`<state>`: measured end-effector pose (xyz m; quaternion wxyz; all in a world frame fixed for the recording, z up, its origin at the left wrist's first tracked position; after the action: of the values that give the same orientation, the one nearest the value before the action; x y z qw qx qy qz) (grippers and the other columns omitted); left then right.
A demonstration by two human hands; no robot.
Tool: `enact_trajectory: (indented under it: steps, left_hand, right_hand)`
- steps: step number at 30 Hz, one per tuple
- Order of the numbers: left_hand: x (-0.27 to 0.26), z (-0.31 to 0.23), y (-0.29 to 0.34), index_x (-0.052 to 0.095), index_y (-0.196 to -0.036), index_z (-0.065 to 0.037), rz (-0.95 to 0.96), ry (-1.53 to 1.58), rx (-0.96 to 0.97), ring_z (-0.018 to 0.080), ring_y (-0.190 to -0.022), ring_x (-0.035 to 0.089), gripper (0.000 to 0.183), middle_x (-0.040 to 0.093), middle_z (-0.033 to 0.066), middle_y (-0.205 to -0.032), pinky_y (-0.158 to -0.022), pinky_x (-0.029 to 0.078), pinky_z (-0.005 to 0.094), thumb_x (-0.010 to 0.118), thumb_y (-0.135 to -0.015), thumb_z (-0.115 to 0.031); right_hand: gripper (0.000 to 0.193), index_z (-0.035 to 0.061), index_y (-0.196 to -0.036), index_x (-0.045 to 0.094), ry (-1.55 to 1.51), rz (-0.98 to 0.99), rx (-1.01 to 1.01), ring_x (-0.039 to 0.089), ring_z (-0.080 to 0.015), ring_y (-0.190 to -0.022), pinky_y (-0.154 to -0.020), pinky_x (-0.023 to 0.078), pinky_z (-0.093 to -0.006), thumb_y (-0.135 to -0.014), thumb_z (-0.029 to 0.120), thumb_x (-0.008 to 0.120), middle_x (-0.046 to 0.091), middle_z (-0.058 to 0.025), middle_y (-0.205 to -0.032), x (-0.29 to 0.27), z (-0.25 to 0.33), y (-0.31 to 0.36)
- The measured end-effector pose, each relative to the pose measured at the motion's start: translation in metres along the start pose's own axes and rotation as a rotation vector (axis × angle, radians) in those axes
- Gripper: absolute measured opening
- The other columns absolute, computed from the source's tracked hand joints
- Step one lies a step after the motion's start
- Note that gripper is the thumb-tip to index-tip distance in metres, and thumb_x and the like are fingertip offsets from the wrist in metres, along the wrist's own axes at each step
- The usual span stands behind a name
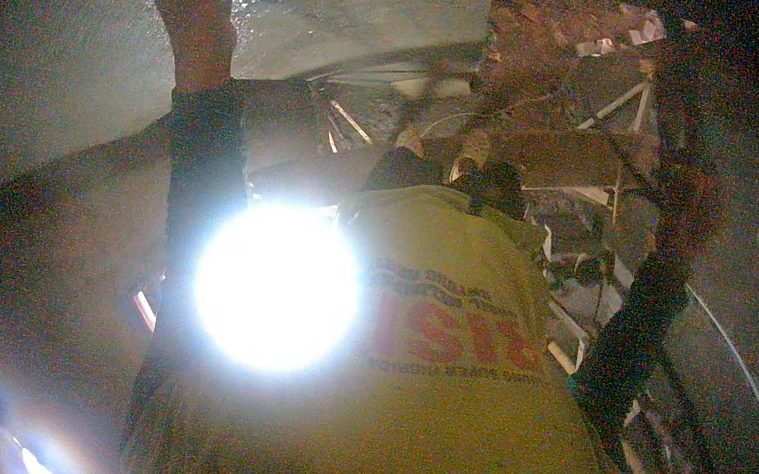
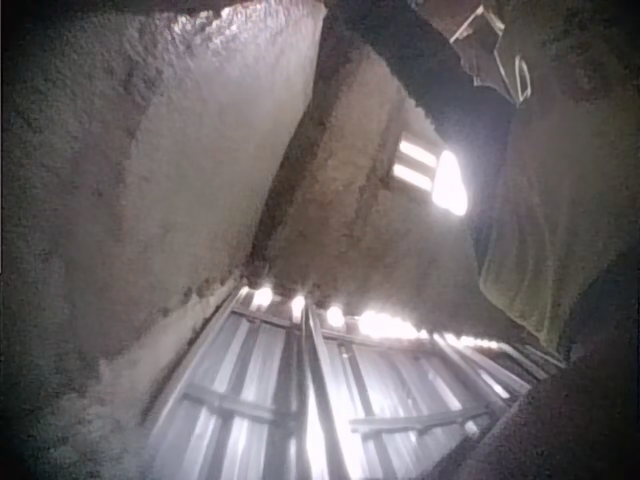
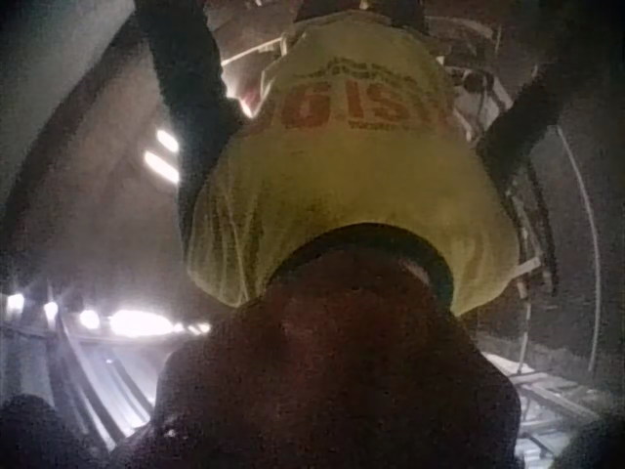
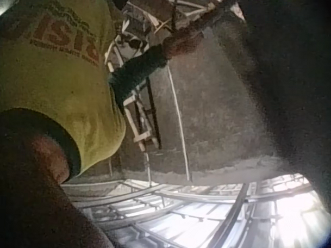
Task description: The person sprays a wet concrete mixture onto a curved ceiling surface using a hose, then smooths the applied material with their left hand. The person repeatedly moves the hose and hand across different sections of the ceiling to spread and level the material.
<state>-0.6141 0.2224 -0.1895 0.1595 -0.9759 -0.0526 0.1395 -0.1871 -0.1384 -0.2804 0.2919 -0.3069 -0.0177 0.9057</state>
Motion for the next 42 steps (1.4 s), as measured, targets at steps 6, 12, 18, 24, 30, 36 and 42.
enact_trajectory:
  steps: [6,12,18,24,30,36,42]
  left_hand:
    - [0.005,0.014,-0.007,0.031,-0.161,-0.003,0.047,0.288,0.145,0.0178,-0.116,0.056,0.073,0.057,0.0120,-0.139,-0.096,0.046,0.0307,0.063,-0.096,0.000]
    - [0.006,0.009,-0.004,0.029,-0.162,-0.003,0.080,0.201,0.053,0.0201,-0.120,0.056,0.074,0.053,0.0131,-0.143,-0.098,0.045,0.0301,0.061,-0.095,0.002]
    - [0.007,-0.002,0.000,0.028,-0.162,-0.004,0.069,0.165,0.070,0.0257,-0.131,0.052,0.074,0.047,0.0179,-0.151,-0.105,0.044,0.0348,0.063,-0.097,-0.002]
    - [0.007,0.010,-0.004,0.028,-0.162,-0.004,0.100,0.162,0.002,0.0298,-0.138,0.049,0.073,0.042,0.0190,-0.156,-0.113,0.042,0.0396,0.064,-0.099,-0.006]
    - [0.002,0.009,-0.002,0.028,-0.162,-0.004,0.082,0.084,0.016,0.0325,-0.139,0.048,0.073,0.039,0.0194,-0.158,-0.113,0.043,0.0432,0.066,-0.099,-0.009]
    - [-0.002,0.020,-0.006,0.027,-0.162,-0.005,0.082,-0.009,-0.018,0.0350,-0.144,0.042,0.077,0.033,0.0196,-0.161,-0.114,0.043,0.0452,0.070,-0.100,-0.019]
    - [-0.014,0.031,-0.008,0.028,-0.162,-0.007,0.049,-0.139,0.014,0.0395,-0.142,0.042,0.079,0.033,0.0210,-0.158,-0.109,0.047,0.0467,0.072,-0.099,-0.026]
  right_hand:
    - [0.041,0.0012,-0.111,0.066,0.136,0.117,0.098,0.053,-0.0129,-0.074,-0.064,0.042,-0.0319,-0.111,0.037,0.047,0.062,-0.0038,-0.081,0.029,-0.063,0.018]
    - [0.044,-0.0008,-0.104,0.065,0.189,0.283,0.179,0.056,-0.0188,-0.073,-0.065,0.046,-0.0394,-0.110,0.039,0.048,0.064,-0.0118,-0.082,0.072,-0.115,0.041]
    - [0.042,-0.0004,-0.111,0.066,0.311,0.170,-0.052,0.067,-0.0246,-0.071,-0.064,0.050,-0.0378,-0.109,0.039,0.051,0.071,-0.0171,-0.089,0.098,-0.098,0.041]
    - [0.049,-0.0007,-0.119,0.066,0.334,0.307,0.100,0.073,-0.0327,-0.077,-0.068,0.055,-0.0423,-0.108,0.044,0.048,0.074,-0.0205,-0.092,0.114,-0.112,0.031]
    - [0.045,-0.0014,-0.120,0.065,0.408,0.268,-0.107,0.073,-0.0388,-0.080,-0.069,0.056,-0.0457,-0.109,0.039,0.049,0.072,-0.0240,-0.099,0.138,-0.124,0.027]
    - [0.044,0.0006,-0.119,0.064,0.643,0.203,-0.605,0.071,-0.0367,-0.074,-0.070,0.055,-0.0468,-0.109,0.041,0.048,0.072,-0.0237,-0.099,0.152,-0.087,0.034]
    - [0.035,0.0074,-0.124,0.067,0.270,0.373,0.136,0.067,-0.0393,-0.093,-0.084,0.051,-0.0486,-0.106,0.034,0.053,0.070,-0.0225,-0.108,0.124,-0.057,0.001]
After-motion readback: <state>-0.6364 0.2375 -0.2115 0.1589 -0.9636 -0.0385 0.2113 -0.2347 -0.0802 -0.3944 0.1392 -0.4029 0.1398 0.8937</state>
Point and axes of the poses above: each hand's wrist, its own y-axis away from the middle knuckle, its own x-axis out of the palm, z = x × y, the point moved 10 cm from there along -y, towards the middle knuckle
